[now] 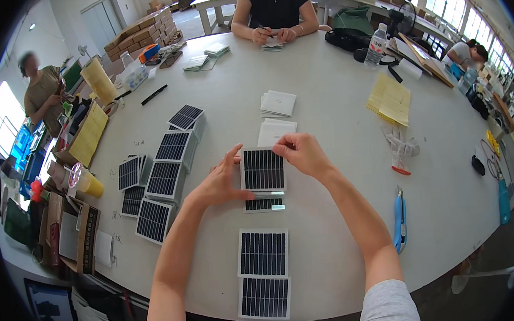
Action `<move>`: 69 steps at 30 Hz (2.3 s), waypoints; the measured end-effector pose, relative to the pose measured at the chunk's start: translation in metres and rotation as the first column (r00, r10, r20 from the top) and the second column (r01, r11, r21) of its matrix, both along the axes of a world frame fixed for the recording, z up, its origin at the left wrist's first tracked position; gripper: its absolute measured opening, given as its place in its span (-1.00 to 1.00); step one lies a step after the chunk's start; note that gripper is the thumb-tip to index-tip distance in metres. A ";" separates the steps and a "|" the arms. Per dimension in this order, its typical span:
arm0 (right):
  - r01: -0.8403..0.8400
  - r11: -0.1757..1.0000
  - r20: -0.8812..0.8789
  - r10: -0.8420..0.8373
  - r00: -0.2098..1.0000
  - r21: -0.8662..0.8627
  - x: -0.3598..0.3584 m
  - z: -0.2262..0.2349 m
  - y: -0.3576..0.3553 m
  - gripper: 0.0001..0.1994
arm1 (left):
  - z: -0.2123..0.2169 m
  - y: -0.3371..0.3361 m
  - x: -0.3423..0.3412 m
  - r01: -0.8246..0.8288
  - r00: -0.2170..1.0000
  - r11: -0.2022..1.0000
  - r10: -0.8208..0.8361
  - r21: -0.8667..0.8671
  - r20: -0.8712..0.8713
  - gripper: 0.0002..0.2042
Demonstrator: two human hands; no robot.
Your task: The person arranges small solar panels on a table, trims a panel using a utility knife, and stacks the solar panels with white paper sheets by hand.
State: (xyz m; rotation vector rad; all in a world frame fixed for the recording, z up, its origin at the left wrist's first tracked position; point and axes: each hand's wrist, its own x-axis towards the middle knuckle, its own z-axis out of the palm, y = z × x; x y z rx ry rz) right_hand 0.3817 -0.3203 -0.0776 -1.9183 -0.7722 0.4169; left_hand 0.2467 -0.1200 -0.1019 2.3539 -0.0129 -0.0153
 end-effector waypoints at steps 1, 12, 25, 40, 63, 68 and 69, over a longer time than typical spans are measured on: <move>0.001 1.000 -0.001 -0.001 1.000 0.007 0.000 0.005 0.002 -0.82 | -0.002 0.001 0.000 -0.024 1.000 1.000 0.024 0.012 0.000 0.09; 0.149 0.988 0.430 -0.151 0.890 0.040 0.017 -0.038 -0.003 -0.83 | -0.001 0.002 -0.001 -0.016 1.000 0.999 0.016 0.037 0.003 0.03; 0.223 0.883 0.475 -0.417 0.775 0.413 0.010 0.005 0.001 -0.93 | 0.000 -0.002 0.003 0.020 0.999 0.991 -0.025 0.132 0.035 0.05; -0.018 1.000 -0.001 0.018 1.000 0.002 -0.009 -0.003 0.006 -0.76 | -0.008 0.001 0.000 -0.069 0.997 0.995 0.066 0.066 0.045 0.09; -0.160 0.985 0.014 0.161 0.987 -0.071 -0.006 -0.015 0.004 -0.51 | 0.002 -0.002 -0.001 -0.072 0.996 0.996 0.074 0.050 -0.041 -0.02; -0.015 0.980 0.361 0.088 0.928 -0.199 -0.028 -0.015 0.012 -0.40 | 0.006 -0.003 0.000 -0.063 0.998 0.998 0.064 0.024 -0.029 -0.03; -0.064 0.983 0.301 0.115 0.947 -0.173 -0.025 -0.017 0.009 -0.43 | 0.010 -0.005 0.002 -0.068 0.996 0.998 0.068 0.007 -0.049 -0.04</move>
